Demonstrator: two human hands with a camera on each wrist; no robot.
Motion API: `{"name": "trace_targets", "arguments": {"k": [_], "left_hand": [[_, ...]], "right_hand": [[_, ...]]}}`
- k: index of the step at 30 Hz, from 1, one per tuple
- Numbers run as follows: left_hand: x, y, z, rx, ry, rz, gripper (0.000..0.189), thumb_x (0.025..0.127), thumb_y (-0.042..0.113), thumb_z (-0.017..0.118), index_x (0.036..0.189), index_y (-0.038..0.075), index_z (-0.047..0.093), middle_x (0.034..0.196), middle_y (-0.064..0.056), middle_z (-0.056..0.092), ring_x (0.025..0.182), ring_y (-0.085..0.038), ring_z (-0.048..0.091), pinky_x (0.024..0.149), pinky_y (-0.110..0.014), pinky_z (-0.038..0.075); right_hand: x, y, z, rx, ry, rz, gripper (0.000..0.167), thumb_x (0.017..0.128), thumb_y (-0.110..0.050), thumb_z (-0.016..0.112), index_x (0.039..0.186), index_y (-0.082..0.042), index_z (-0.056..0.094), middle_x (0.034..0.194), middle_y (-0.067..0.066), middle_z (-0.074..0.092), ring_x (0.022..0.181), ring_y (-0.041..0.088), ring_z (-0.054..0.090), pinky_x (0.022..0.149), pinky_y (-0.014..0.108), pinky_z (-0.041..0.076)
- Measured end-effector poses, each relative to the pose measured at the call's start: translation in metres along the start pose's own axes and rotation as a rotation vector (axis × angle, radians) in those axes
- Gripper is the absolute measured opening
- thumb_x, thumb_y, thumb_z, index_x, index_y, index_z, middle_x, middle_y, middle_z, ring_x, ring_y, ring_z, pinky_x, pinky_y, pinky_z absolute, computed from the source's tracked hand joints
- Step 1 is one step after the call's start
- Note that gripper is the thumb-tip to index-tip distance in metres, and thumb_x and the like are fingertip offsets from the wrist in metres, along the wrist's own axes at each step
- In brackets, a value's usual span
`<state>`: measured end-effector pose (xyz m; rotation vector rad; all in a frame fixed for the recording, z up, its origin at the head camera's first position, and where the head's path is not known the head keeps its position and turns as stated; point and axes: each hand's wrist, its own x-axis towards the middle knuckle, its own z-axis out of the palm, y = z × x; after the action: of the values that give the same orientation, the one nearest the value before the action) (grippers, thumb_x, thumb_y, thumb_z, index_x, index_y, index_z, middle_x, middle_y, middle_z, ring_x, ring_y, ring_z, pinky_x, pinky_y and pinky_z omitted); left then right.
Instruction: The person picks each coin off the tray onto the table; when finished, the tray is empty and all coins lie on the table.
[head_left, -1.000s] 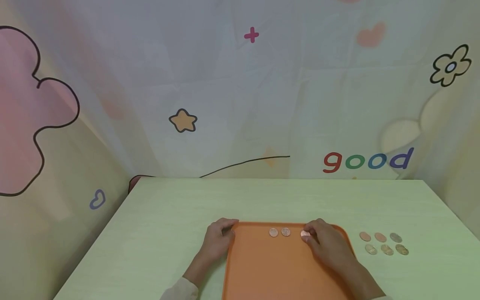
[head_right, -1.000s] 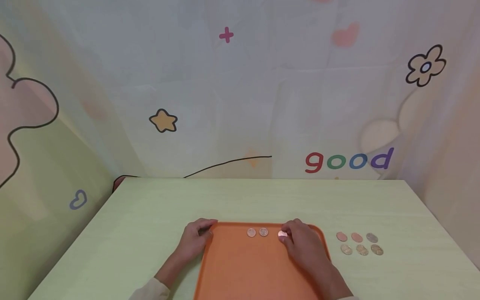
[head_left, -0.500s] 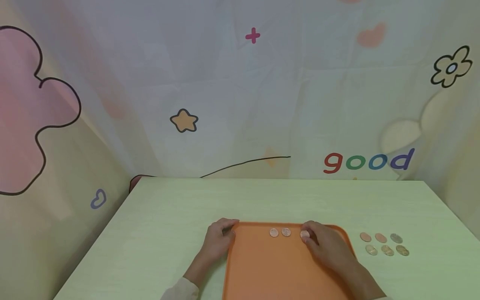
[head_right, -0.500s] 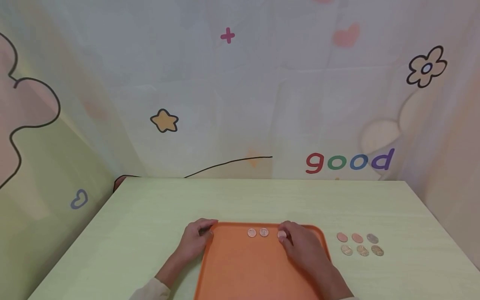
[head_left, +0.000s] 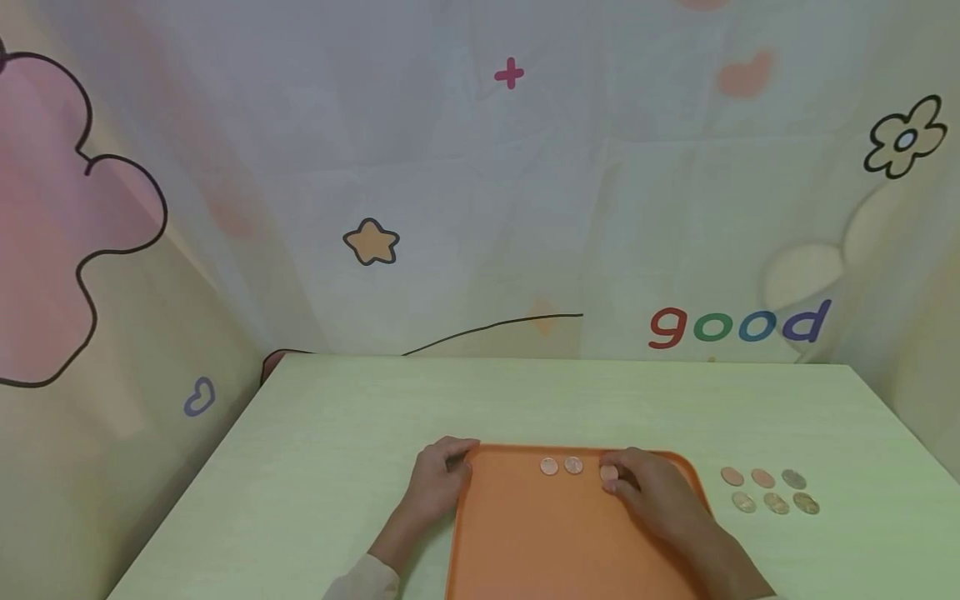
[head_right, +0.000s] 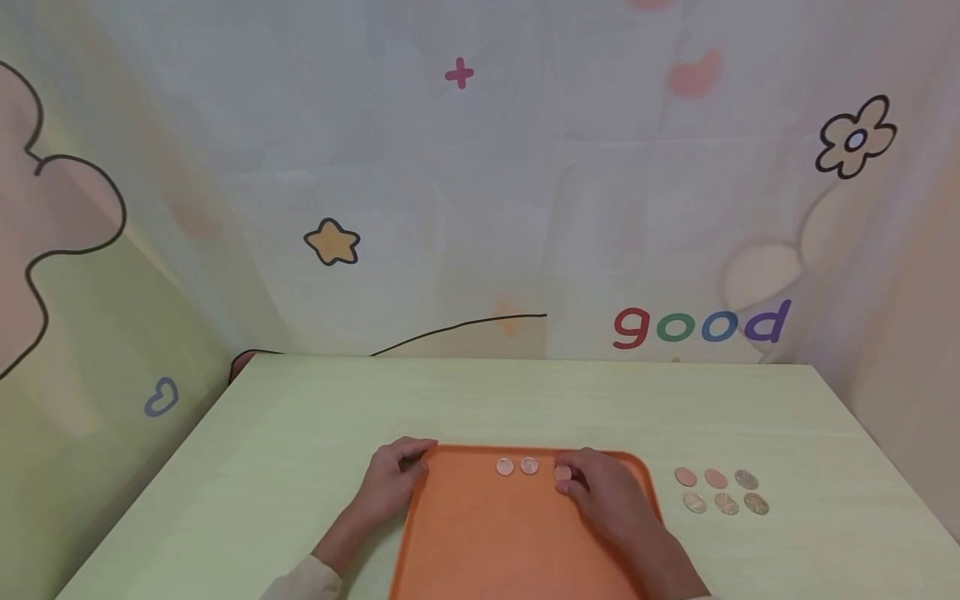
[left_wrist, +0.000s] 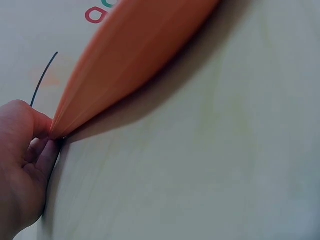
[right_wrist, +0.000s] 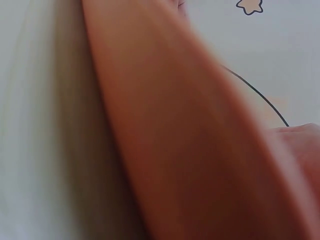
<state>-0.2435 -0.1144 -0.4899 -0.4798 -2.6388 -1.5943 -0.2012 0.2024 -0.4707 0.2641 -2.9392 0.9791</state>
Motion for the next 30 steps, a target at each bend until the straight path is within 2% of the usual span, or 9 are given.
{"name": "trace_targets", "arguments": {"k": [3,7,11,14,17,20,25,30], "left_hand": [[0.0,0.0,0.0,-0.005,0.002,-0.001,0.035,0.093,-0.005,0.056,0.126,-0.005,0.068,0.121,-0.022,0.07,0.122,-0.039,0.063,0.102,-0.05,0.054],[0.0,0.002,-0.001,-0.006,0.005,-0.005,0.035,0.093,-0.004,0.056,0.126,-0.005,0.068,0.122,-0.022,0.07,0.124,-0.04,0.062,0.102,-0.051,0.053],[0.0,0.003,-0.001,-0.012,0.005,-0.013,0.035,0.094,-0.004,0.056,0.126,-0.005,0.068,0.123,-0.023,0.069,0.124,-0.04,0.062,0.103,-0.052,0.053],[0.0,0.003,0.0,-0.015,0.009,-0.019,0.034,0.094,-0.004,0.056,0.126,-0.005,0.068,0.123,-0.022,0.069,0.123,-0.04,0.062,0.103,-0.052,0.053],[0.001,0.003,0.002,-0.015,0.01,-0.021,0.034,0.093,-0.004,0.056,0.125,-0.005,0.069,0.122,-0.022,0.07,0.123,-0.039,0.062,0.103,-0.052,0.053],[0.001,0.003,0.002,-0.009,0.01,-0.023,0.034,0.093,-0.003,0.056,0.125,-0.004,0.069,0.122,-0.021,0.07,0.122,-0.039,0.063,0.102,-0.052,0.053],[0.0,0.003,0.002,0.001,0.011,-0.02,0.034,0.093,-0.003,0.057,0.125,-0.003,0.069,0.122,-0.02,0.07,0.122,-0.038,0.063,0.101,-0.052,0.053],[0.0,0.003,0.001,0.007,0.015,-0.018,0.034,0.093,-0.004,0.057,0.125,-0.003,0.069,0.121,-0.02,0.071,0.122,-0.039,0.063,0.102,-0.052,0.053]], "right_hand": [[0.0,0.001,0.0,0.019,0.004,-0.017,0.02,0.09,-0.015,0.073,0.11,-0.012,0.074,0.11,0.003,0.074,0.102,0.02,0.067,0.094,0.045,0.058],[0.0,0.002,-0.001,0.025,0.015,-0.008,0.018,0.089,-0.017,0.075,0.107,-0.015,0.074,0.103,-0.002,0.072,0.092,0.013,0.062,0.084,0.032,0.058],[0.0,0.002,-0.002,0.019,0.046,0.026,0.026,0.088,-0.022,0.077,0.113,-0.014,0.075,0.096,-0.004,0.072,0.084,0.01,0.059,0.076,0.026,0.054],[-0.001,0.004,-0.003,0.058,0.078,0.057,0.032,0.088,-0.024,0.078,0.118,-0.013,0.074,0.096,-0.003,0.075,0.083,0.009,0.06,0.076,0.024,0.054],[-0.003,0.007,-0.006,0.141,0.119,0.077,0.031,0.089,-0.022,0.077,0.118,-0.011,0.074,0.097,0.0,0.076,0.084,0.01,0.063,0.077,0.021,0.054],[-0.008,0.012,-0.01,0.179,0.163,0.08,0.031,0.089,-0.019,0.076,0.118,-0.009,0.073,0.097,0.003,0.076,0.084,0.007,0.062,0.076,0.018,0.054],[-0.019,0.017,-0.02,0.162,0.219,0.056,0.031,0.088,-0.014,0.077,0.118,-0.007,0.074,0.095,0.003,0.075,0.079,0.0,0.062,0.074,0.015,0.055],[-0.03,0.021,-0.033,0.182,0.232,0.078,0.033,0.089,-0.016,0.077,0.12,-0.005,0.073,0.099,0.008,0.077,0.08,-0.004,0.062,0.075,0.012,0.055]]}}
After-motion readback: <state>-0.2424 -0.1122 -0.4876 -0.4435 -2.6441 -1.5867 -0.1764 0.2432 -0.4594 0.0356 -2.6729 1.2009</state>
